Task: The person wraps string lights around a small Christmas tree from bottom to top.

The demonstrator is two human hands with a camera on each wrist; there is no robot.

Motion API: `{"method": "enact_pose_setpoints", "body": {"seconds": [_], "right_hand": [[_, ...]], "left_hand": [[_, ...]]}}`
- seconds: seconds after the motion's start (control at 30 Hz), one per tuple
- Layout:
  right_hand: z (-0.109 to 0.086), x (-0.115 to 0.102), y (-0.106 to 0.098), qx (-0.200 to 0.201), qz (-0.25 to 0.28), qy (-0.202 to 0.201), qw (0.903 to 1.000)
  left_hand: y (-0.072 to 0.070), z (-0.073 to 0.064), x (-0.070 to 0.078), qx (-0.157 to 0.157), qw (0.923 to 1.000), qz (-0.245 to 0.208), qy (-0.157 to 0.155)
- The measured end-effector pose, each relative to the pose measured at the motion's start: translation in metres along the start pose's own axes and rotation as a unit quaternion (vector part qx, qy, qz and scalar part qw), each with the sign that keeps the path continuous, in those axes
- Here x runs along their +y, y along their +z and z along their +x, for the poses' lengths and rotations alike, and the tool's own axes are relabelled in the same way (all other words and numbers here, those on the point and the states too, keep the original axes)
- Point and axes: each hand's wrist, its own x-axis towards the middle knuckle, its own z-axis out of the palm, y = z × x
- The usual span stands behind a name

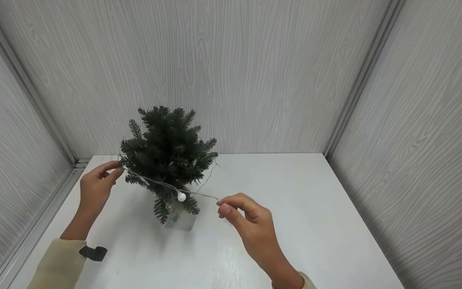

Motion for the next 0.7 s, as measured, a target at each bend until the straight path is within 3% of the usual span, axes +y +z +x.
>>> {"method": "enact_pose_setpoints", "body": {"seconds": [0.13, 0.27, 0.37, 0.47, 0.57, 0.7], "right_hand": [[0.001, 0.003, -0.007, 0.009, 0.004, 0.006, 0.9999], [0.003, 0.004, -0.011, 0.022, -0.008, 0.023, 0.9995], [0.005, 0.004, -0.014, 0.026, -0.021, 0.028, 0.9991], [0.007, 0.005, -0.016, 0.029, -0.035, 0.035, 0.9983], [0.01, 0.008, -0.017, 0.031, -0.052, 0.048, 0.997], [0.017, 0.013, -0.021, 0.044, -0.082, 0.068, 0.9933]], "left_hand": [[0.001, -0.007, 0.002, 0.014, 0.9992, 0.015, 0.036], [0.005, -0.019, 0.009, 0.048, 0.9903, 0.049, 0.121], [0.011, -0.027, 0.016, 0.052, 0.9726, 0.091, 0.208], [0.019, -0.029, 0.021, 0.034, 0.9503, 0.133, 0.279], [0.024, -0.028, 0.022, 0.022, 0.9311, 0.173, 0.32], [0.025, -0.027, 0.02, 0.027, 0.9139, 0.215, 0.343]]}}
